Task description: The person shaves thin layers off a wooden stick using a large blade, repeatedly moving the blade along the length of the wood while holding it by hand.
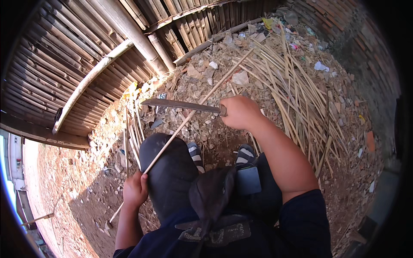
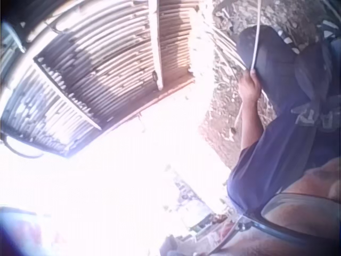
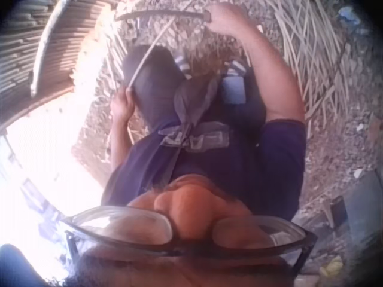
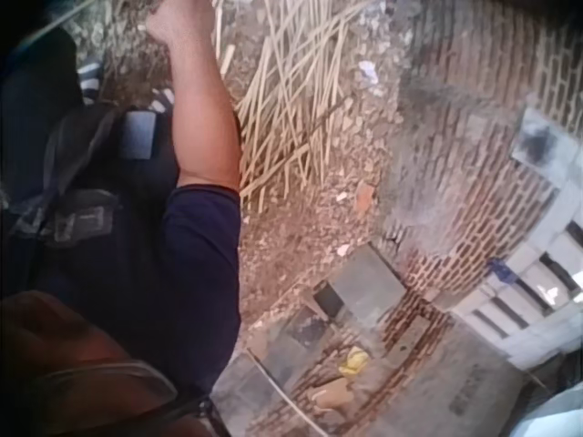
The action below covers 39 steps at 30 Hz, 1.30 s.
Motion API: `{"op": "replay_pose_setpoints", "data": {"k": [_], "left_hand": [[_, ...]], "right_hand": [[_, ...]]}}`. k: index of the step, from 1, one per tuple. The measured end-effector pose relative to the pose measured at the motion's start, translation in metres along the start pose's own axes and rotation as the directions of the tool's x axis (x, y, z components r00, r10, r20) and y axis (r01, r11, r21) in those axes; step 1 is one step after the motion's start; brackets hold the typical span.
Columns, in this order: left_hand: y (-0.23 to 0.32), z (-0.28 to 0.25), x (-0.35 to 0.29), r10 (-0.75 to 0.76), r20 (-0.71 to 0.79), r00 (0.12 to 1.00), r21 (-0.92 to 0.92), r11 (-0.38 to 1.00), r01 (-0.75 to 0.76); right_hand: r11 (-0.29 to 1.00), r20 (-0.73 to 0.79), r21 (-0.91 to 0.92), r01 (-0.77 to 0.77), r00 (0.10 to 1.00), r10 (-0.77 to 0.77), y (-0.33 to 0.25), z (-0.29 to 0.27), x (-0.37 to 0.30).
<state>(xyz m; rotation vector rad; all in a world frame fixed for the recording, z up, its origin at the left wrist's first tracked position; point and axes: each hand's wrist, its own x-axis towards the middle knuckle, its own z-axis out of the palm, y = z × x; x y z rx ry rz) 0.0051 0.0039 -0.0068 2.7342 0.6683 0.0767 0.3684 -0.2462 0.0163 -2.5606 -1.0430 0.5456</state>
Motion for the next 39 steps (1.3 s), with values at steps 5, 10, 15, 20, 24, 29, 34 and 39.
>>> {"op": "replay_pose_setpoints", "data": {"k": [5,10,15,20,24,29,34,39], "left_hand": [[0.012,-0.002,0.008,-0.028,-0.001,1.0,0.074,0.997,0.028],[0.013,-0.001,0.001,-0.043,-0.037,0.998,0.116,0.992,0.047],[0.013,0.007,0.003,-0.023,-0.025,0.999,0.099,0.995,0.026],[0.017,-0.007,0.002,-0.042,-0.009,0.999,0.164,0.986,0.043],[0.01,0.006,0.0,-0.037,-0.041,0.998,0.165,0.985,0.043],[0.014,0.003,0.004,-0.032,-0.065,0.997,0.187,0.981,0.043],[0.011,0.005,-0.003,-0.028,-0.059,0.998,0.154,0.987,0.037],[0.014,0.0,0.007,-0.013,-0.062,0.998,0.162,0.986,0.022]], "right_hand": [[0.967,0.05,0.198,-0.164,0.986,0.157,0.052,0.007,0.022],[0.991,-0.054,0.092,-0.101,0.993,0.106,0.013,0.004,0.003],[0.994,-0.175,0.106,-0.015,0.984,0.033,0.057,0.024,0.015],[0.976,-0.033,0.158,-0.152,0.987,0.159,0.031,0.008,0.01],[0.994,0.025,0.072,-0.082,0.996,0.08,0.019,0.011,0.011],[0.965,0.052,0.119,-0.234,0.972,0.229,0.047,0.013,0.018],[0.991,0.028,0.088,-0.1,0.995,0.098,0.016,0.01,0.005],[0.96,-0.003,0.14,-0.241,0.97,0.243,0.062,0.014,0.021]]}}
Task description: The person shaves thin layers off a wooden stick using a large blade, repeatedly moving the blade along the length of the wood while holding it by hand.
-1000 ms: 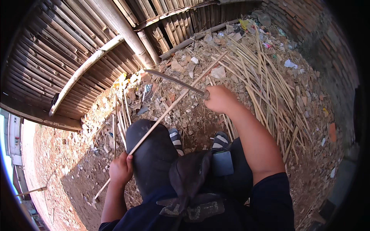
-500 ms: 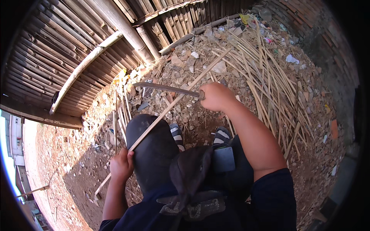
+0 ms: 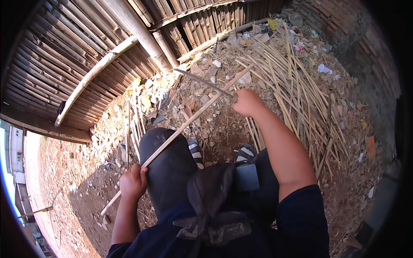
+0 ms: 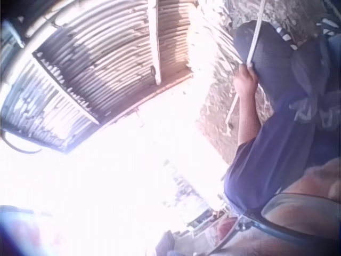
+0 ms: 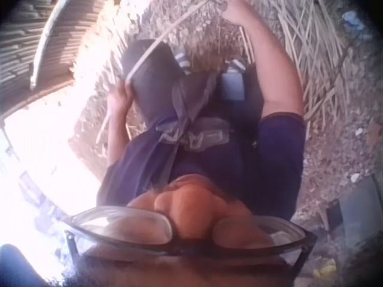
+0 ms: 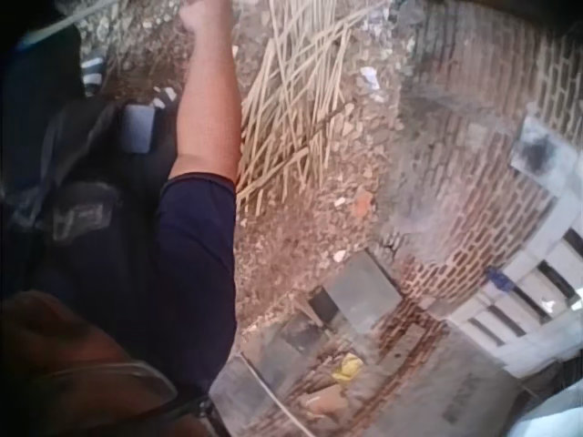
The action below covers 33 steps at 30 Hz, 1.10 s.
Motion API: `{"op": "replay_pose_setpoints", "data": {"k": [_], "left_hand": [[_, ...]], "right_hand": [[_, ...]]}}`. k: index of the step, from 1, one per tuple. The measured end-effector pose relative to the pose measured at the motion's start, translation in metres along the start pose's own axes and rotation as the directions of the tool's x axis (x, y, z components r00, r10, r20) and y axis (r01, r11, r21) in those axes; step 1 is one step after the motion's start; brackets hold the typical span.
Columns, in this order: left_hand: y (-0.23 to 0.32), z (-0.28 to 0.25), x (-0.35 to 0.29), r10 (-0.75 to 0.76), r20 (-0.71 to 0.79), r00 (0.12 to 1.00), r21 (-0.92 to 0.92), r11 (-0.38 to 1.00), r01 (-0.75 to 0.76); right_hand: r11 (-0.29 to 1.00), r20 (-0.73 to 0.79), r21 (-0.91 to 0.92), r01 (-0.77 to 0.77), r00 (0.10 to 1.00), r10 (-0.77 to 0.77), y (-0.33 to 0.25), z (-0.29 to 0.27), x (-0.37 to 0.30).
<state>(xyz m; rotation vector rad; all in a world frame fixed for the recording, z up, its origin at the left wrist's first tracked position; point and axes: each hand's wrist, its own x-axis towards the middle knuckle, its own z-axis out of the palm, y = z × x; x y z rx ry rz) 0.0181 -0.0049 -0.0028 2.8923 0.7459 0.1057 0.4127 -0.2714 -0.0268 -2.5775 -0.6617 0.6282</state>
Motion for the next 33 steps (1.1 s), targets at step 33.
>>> {"op": "replay_pose_setpoints", "data": {"k": [33], "left_hand": [[-0.011,0.015,-0.003,0.012,-0.004,1.0,-0.114,0.993,-0.012]], "right_hand": [[0.996,-0.065,0.027,0.086,0.994,-0.084,-0.015,-0.001,-0.011]]}}
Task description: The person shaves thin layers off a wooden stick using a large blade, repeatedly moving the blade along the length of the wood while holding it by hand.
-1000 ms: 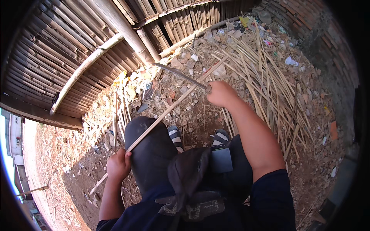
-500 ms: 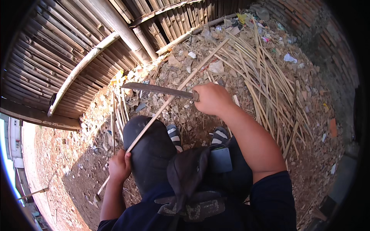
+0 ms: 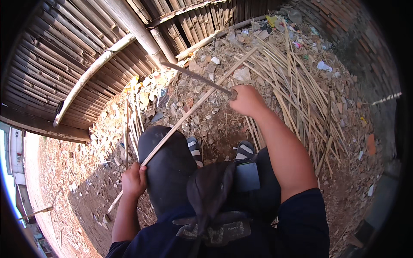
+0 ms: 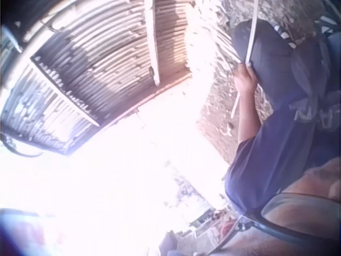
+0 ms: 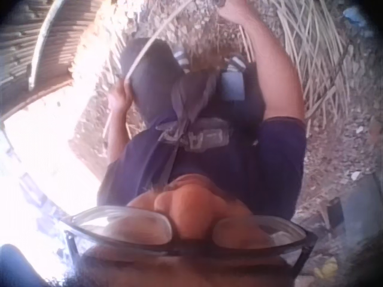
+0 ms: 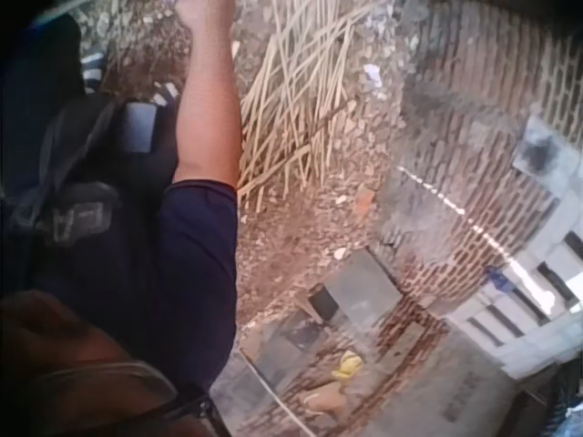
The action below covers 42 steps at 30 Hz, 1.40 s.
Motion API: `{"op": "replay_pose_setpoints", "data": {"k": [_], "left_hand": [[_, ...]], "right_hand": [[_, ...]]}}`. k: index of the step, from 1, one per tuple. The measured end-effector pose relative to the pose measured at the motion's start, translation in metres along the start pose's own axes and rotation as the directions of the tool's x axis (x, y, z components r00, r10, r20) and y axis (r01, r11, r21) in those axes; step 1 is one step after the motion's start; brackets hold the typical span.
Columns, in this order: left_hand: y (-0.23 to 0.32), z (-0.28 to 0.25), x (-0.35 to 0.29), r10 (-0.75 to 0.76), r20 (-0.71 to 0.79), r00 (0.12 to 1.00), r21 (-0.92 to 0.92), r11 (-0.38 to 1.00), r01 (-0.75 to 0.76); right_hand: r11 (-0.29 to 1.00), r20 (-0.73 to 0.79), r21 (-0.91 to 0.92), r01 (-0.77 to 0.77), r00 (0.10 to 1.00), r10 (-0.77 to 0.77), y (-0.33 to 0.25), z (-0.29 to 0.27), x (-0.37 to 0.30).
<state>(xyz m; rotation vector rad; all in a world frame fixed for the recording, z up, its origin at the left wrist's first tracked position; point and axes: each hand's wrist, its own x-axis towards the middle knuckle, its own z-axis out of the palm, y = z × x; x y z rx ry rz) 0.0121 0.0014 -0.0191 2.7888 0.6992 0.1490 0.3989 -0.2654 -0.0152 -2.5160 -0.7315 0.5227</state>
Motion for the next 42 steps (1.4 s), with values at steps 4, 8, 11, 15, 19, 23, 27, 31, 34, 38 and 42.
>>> {"op": "replay_pose_setpoints", "data": {"k": [4,8,11,15,19,23,27,31,34,38,42], "left_hand": [[0.013,-0.018,0.006,-0.002,0.042,0.999,0.08,0.997,-0.002],[0.008,-0.01,-0.002,-0.003,0.02,1.0,-0.001,1.0,0.003],[0.0,-0.002,-0.003,0.03,-0.024,0.999,-0.001,1.0,-0.03],[0.002,0.011,0.001,0.036,-0.108,0.994,-0.024,0.999,-0.038],[0.007,-0.004,0.001,0.021,-0.064,0.998,0.126,0.992,-0.013],[0.002,-0.01,-0.004,0.04,-0.013,0.999,0.035,0.999,-0.04],[-0.009,-0.018,-0.015,0.02,0.058,0.998,-0.046,0.999,-0.018],[-0.009,-0.019,-0.016,0.01,0.029,1.0,0.019,1.0,-0.011],[-0.007,-0.022,-0.019,-0.028,0.031,0.999,0.083,0.996,0.025],[-0.019,0.001,-0.022,-0.011,-0.027,1.0,0.04,0.999,0.012],[-0.016,-0.003,-0.014,0.008,-0.052,0.999,0.076,0.997,-0.004]], "right_hand": [[0.993,-0.052,0.113,-0.045,0.997,0.051,0.031,0.005,0.018],[0.999,-0.006,0.035,0.002,1.0,-0.002,-0.016,-0.002,-0.005],[0.957,-0.018,-0.205,0.206,0.977,-0.215,-0.033,-0.004,-0.022],[0.985,-0.113,0.159,-0.061,0.99,0.08,0.029,-0.004,0.019],[0.999,-0.163,0.04,-0.034,0.986,0.041,0.01,-0.001,0.007],[0.99,-0.024,-0.101,0.094,0.995,-0.096,-0.031,-0.018,-0.023],[0.97,-0.021,-0.132,0.204,0.978,-0.209,-0.014,-0.012,-0.025],[0.996,-0.096,0.088,0.008,0.995,0.001,0.012,0.004,0.002],[0.994,-0.051,-0.086,0.072,0.996,-0.076,-0.013,0.0,-0.014],[0.997,0.004,-0.049,0.065,0.998,-0.065,-0.017,-0.007,-0.012],[0.998,-0.029,-0.002,-0.067,0.997,0.067,0.017,0.001,0.005]]}}
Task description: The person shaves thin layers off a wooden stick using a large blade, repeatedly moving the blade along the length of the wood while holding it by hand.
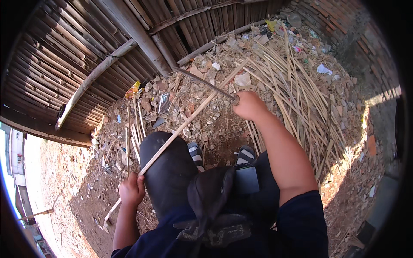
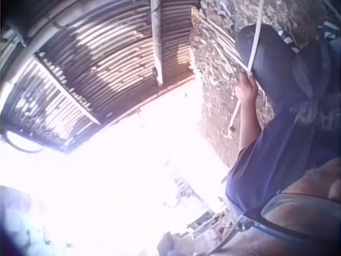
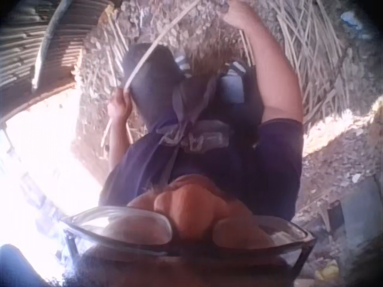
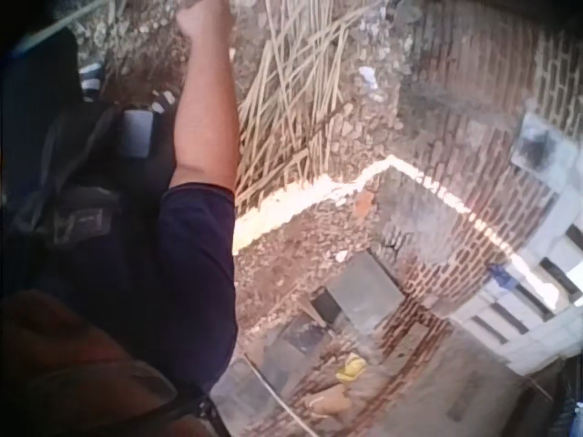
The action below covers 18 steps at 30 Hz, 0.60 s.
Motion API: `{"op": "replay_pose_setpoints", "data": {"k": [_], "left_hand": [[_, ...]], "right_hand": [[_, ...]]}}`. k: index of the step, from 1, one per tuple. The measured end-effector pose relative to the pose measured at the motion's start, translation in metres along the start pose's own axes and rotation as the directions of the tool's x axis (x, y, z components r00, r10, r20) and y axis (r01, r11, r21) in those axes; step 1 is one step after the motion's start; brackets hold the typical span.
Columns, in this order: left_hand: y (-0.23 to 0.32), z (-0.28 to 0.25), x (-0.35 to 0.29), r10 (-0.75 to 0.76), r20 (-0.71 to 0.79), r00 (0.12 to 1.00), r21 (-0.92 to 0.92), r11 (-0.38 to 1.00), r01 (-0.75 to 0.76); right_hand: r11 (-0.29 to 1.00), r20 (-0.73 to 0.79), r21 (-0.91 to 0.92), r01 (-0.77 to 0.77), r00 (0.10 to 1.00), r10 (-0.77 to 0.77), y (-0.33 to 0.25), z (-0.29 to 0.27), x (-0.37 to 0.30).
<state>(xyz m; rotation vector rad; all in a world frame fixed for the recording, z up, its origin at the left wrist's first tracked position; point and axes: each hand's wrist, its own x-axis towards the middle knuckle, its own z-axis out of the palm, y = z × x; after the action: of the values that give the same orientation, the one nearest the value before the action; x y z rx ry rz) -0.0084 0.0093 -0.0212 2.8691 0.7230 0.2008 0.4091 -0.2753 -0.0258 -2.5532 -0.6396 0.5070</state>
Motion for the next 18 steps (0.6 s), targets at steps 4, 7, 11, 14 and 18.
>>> {"op": "replay_pose_setpoints", "data": {"k": [4,7,11,14,18], "left_hand": [[0.002,-0.008,-0.005,-0.01,0.035,0.999,0.016,1.0,0.009],[0.001,0.001,-0.005,0.004,-0.005,1.0,-0.046,0.999,-0.004],[-0.001,0.011,0.0,0.059,-0.1,0.993,-0.052,0.997,-0.064],[0.002,-0.004,0.001,0.026,-0.006,1.0,0.004,1.0,-0.026],[-0.002,0.002,-0.007,0.04,-0.025,0.999,-0.044,0.998,-0.041]], "right_hand": [[0.999,-0.027,0.012,0.047,0.999,-0.046,-0.031,-0.008,-0.023],[0.954,0.062,-0.176,0.244,0.97,-0.236,-0.05,-0.016,-0.034],[0.996,-0.055,0.046,0.071,0.996,-0.068,-0.008,-0.01,-0.006],[0.998,-0.062,-0.043,0.043,0.997,-0.045,-0.008,-0.01,-0.008],[0.984,-0.033,-0.064,0.165,0.985,-0.168,-0.048,-0.016,-0.032]]}}
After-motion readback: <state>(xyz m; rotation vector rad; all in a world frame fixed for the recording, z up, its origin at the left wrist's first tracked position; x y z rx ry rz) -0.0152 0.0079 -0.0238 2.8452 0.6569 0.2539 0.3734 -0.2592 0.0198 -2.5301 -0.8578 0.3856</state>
